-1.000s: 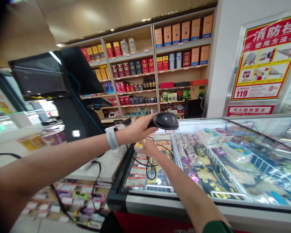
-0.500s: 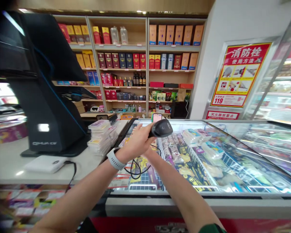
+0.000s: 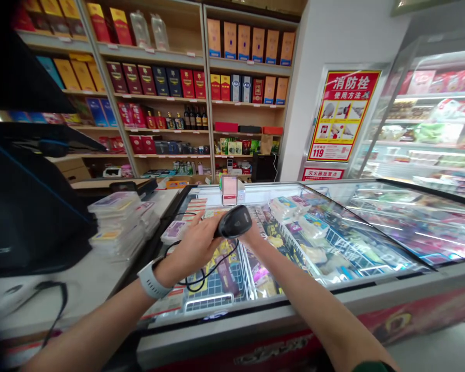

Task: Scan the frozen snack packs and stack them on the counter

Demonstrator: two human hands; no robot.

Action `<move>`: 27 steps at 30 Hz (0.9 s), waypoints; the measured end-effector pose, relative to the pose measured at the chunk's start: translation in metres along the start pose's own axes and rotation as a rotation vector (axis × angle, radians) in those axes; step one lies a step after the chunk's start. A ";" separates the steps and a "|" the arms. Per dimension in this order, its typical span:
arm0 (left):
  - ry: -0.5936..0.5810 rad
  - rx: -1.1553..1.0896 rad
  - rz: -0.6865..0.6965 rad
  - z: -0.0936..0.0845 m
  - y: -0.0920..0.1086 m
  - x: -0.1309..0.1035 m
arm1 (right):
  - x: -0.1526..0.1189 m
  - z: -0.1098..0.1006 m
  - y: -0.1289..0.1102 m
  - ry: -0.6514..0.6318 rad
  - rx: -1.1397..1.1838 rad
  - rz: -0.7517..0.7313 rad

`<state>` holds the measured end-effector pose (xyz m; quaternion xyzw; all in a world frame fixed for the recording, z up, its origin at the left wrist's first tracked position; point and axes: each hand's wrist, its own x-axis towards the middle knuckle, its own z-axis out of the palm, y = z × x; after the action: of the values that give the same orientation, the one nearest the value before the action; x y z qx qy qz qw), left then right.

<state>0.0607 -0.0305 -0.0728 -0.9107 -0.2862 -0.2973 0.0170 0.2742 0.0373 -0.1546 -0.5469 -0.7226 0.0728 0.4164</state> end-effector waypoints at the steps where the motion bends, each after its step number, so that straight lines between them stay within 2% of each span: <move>1: 0.005 0.004 0.001 0.003 -0.003 -0.001 | -0.003 -0.006 0.009 -0.019 -0.058 0.025; 3: 0.018 0.012 -0.008 0.007 -0.011 -0.003 | -0.009 -0.017 0.024 -0.048 -0.120 0.028; 6: 0.037 0.039 -0.024 0.015 -0.025 -0.006 | -0.018 -0.029 0.042 0.015 -0.041 -0.010; 10: 0.062 0.071 -0.057 0.028 -0.050 -0.012 | -0.022 -0.033 0.057 0.152 0.136 0.141; 15: 0.089 0.101 -0.071 0.040 -0.075 -0.023 | -0.022 -0.033 0.063 0.187 0.254 0.229; 19: 0.098 0.122 -0.049 0.040 -0.078 -0.031 | -0.022 -0.034 0.063 0.224 0.195 0.251; 27: 0.096 0.099 -0.018 0.042 -0.077 -0.033 | -0.025 -0.040 0.056 0.271 0.019 0.131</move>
<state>0.0208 0.0255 -0.1364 -0.8909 -0.3073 -0.3263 0.0730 0.3440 0.0245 -0.1735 -0.5935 -0.6219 0.0322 0.5098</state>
